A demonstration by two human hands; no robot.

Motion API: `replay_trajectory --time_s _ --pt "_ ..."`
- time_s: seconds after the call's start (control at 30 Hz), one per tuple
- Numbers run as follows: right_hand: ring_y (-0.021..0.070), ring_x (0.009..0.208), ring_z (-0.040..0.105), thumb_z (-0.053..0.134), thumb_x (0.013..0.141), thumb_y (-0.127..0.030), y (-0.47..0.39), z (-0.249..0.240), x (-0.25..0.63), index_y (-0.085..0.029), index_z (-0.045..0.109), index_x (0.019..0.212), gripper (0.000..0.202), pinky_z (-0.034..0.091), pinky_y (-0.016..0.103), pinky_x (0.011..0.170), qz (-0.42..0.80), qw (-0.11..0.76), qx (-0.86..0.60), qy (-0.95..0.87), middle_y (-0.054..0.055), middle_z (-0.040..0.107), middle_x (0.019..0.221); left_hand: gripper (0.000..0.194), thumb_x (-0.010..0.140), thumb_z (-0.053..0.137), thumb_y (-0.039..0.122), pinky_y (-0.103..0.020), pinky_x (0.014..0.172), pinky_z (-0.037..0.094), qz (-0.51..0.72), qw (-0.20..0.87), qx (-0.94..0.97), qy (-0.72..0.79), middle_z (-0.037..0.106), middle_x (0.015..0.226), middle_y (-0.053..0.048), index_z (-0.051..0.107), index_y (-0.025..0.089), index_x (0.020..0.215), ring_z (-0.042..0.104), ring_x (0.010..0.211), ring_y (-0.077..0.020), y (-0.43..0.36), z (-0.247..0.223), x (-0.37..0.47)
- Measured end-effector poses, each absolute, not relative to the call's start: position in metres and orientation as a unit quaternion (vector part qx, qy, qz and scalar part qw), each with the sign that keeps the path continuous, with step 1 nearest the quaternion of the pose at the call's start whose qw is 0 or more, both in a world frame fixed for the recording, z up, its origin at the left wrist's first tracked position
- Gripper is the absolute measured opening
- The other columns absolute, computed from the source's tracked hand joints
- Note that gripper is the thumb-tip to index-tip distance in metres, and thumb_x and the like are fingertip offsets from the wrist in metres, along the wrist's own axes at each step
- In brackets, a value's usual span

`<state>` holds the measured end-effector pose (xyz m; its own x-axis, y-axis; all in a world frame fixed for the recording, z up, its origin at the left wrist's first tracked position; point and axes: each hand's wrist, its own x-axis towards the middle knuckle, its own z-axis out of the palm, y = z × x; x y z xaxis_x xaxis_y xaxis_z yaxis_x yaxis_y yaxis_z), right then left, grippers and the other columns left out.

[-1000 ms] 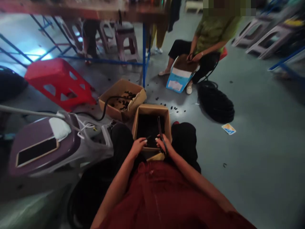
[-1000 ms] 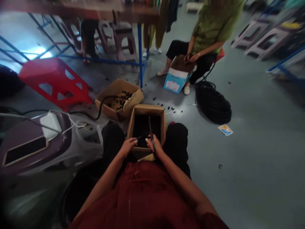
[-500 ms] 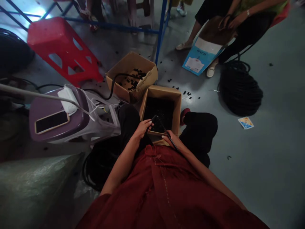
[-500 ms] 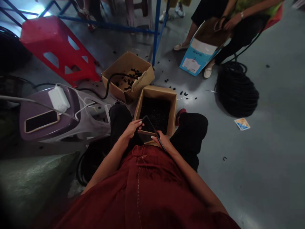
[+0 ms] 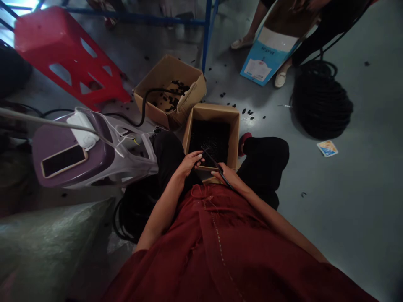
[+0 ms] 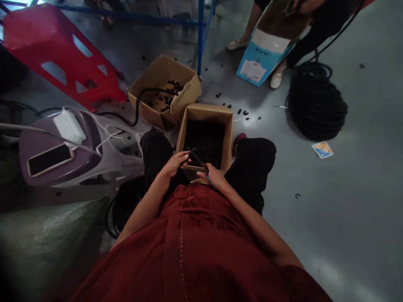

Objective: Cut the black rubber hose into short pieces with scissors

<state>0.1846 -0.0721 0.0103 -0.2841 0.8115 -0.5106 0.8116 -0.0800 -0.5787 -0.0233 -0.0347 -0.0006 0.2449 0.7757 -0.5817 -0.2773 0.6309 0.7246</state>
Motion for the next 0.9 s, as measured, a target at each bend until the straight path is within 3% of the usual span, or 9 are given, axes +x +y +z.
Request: replay_trajectory --time_s 0.7,0.9 --pt "0.0274 0.102 0.062 0.048 0.089 -0.05 -0.0674 0.0055 0.1824 -0.016 0.047 0.128 0.052 0.043 0.029 0.078 -0.455 0.004 0.587 0.67 0.015 0.065 0.115 0.04 0.083 0.057 0.019 -0.016 0.041 0.027 0.282 0.727 0.299 0.55 0.059 0.067 0.001 0.058 0.009 0.121 0.042 0.045 -0.0023 -0.0303 -0.0093 -0.014" --pt "0.0235 0.092 0.063 0.047 0.09 -0.045 -0.0673 0.0058 0.1817 -0.018 0.052 0.118 0.039 0.042 0.027 0.072 -0.442 -0.001 0.595 0.671 0.011 0.067 0.104 0.039 0.083 0.058 0.02 -0.016 0.041 0.028 0.28 0.726 0.298 0.553 0.059 0.068 0.001 0.058 0.011 0.122 0.042 0.046 -0.0022 -0.0305 -0.0081 -0.0138"
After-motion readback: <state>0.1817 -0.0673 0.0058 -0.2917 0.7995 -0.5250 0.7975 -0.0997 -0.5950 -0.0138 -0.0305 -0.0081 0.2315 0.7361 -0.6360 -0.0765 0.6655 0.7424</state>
